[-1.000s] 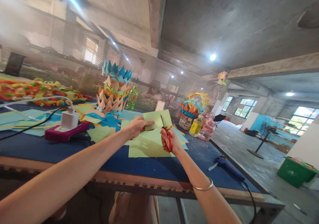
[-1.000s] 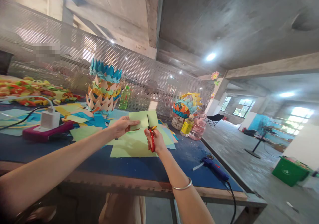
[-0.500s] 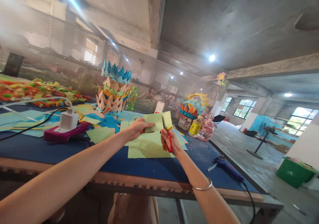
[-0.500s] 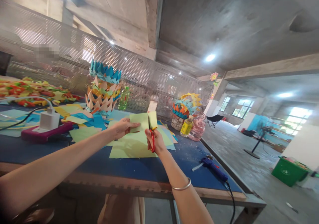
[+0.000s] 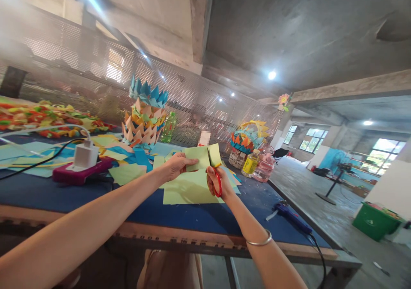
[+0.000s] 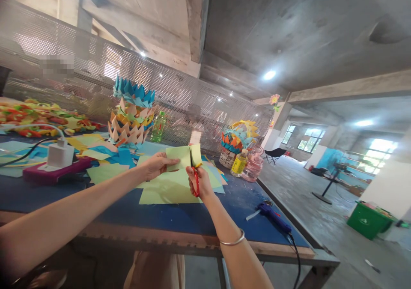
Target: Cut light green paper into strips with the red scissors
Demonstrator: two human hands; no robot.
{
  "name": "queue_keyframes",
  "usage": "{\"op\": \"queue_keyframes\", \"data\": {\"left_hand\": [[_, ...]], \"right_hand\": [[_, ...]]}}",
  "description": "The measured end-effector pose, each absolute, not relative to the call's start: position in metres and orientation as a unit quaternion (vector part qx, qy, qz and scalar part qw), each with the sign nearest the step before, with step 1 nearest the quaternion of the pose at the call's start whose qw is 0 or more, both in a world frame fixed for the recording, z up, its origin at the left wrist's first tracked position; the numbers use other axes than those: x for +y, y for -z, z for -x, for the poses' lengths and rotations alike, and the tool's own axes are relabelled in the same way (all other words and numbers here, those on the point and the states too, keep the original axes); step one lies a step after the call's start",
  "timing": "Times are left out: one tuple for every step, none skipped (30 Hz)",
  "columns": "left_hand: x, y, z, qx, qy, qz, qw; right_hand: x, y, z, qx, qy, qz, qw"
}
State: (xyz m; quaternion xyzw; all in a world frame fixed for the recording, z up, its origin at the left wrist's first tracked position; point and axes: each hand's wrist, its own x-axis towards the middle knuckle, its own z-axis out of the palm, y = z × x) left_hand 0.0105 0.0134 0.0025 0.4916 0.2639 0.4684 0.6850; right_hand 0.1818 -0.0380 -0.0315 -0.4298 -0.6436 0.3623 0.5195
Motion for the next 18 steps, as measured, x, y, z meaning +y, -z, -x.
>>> {"op": "queue_keyframes", "data": {"left_hand": [[0.0135,-0.0023,-0.0105,0.265,-0.468,-0.492,0.685],[0.0138,-0.0020,-0.0105,0.265,-0.468,-0.492,0.685],[0.0142,-0.0017,-0.0104,0.264,-0.468,-0.492,0.685],[0.0148,-0.0012,-0.0104,0.263,-0.468,-0.492,0.685],[0.0155,-0.0008,-0.0103,0.262,-0.468,-0.493,0.685],[0.0162,-0.0003,-0.0102,0.261,-0.468,-0.493,0.685],[0.0167,0.0001,-0.0101,0.261,-0.468,-0.494,0.685],[0.0170,0.0003,-0.0101,0.260,-0.466,-0.495,0.685],[0.0169,0.0003,-0.0101,0.259,-0.465,-0.496,0.686],[0.0165,-0.0001,-0.0101,0.257,-0.464,-0.496,0.687],[0.0157,-0.0006,-0.0102,0.257,-0.464,-0.496,0.688],[0.0147,-0.0013,-0.0103,0.257,-0.464,-0.496,0.688],[0.0137,-0.0021,-0.0104,0.258,-0.464,-0.496,0.687],[0.0128,-0.0028,-0.0105,0.261,-0.464,-0.496,0.686],[0.0122,-0.0033,-0.0105,0.263,-0.465,-0.495,0.685],[0.0120,-0.0035,-0.0105,0.265,-0.465,-0.494,0.685],[0.0121,-0.0035,-0.0104,0.266,-0.465,-0.493,0.686],[0.0125,-0.0033,-0.0103,0.266,-0.465,-0.492,0.686]], "right_hand": [[-0.0368,0.0324,-0.1820,-0.642,-0.363,0.430,0.520],[-0.0360,0.0330,-0.1820,-0.641,-0.364,0.431,0.521],[-0.0355,0.0334,-0.1817,-0.640,-0.362,0.433,0.521],[-0.0353,0.0335,-0.1813,-0.639,-0.359,0.436,0.522],[-0.0353,0.0334,-0.1808,-0.638,-0.355,0.439,0.523],[-0.0354,0.0332,-0.1803,-0.638,-0.351,0.442,0.524],[-0.0356,0.0330,-0.1799,-0.637,-0.348,0.445,0.525],[-0.0356,0.0328,-0.1797,-0.635,-0.347,0.449,0.525],[-0.0355,0.0329,-0.1796,-0.633,-0.346,0.452,0.525],[-0.0351,0.0331,-0.1797,-0.632,-0.346,0.454,0.524],[-0.0345,0.0335,-0.1800,-0.631,-0.345,0.458,0.523],[-0.0339,0.0340,-0.1805,-0.632,-0.341,0.462,0.520],[-0.0332,0.0345,-0.1810,-0.635,-0.337,0.465,0.517],[-0.0328,0.0349,-0.1814,-0.638,-0.335,0.467,0.513],[-0.0327,0.0350,-0.1817,-0.639,-0.334,0.468,0.510],[-0.0329,0.0348,-0.1819,-0.641,-0.335,0.467,0.510],[-0.0336,0.0342,-0.1818,-0.643,-0.335,0.462,0.511],[-0.0346,0.0332,-0.1816,-0.645,-0.335,0.458,0.512]]}}
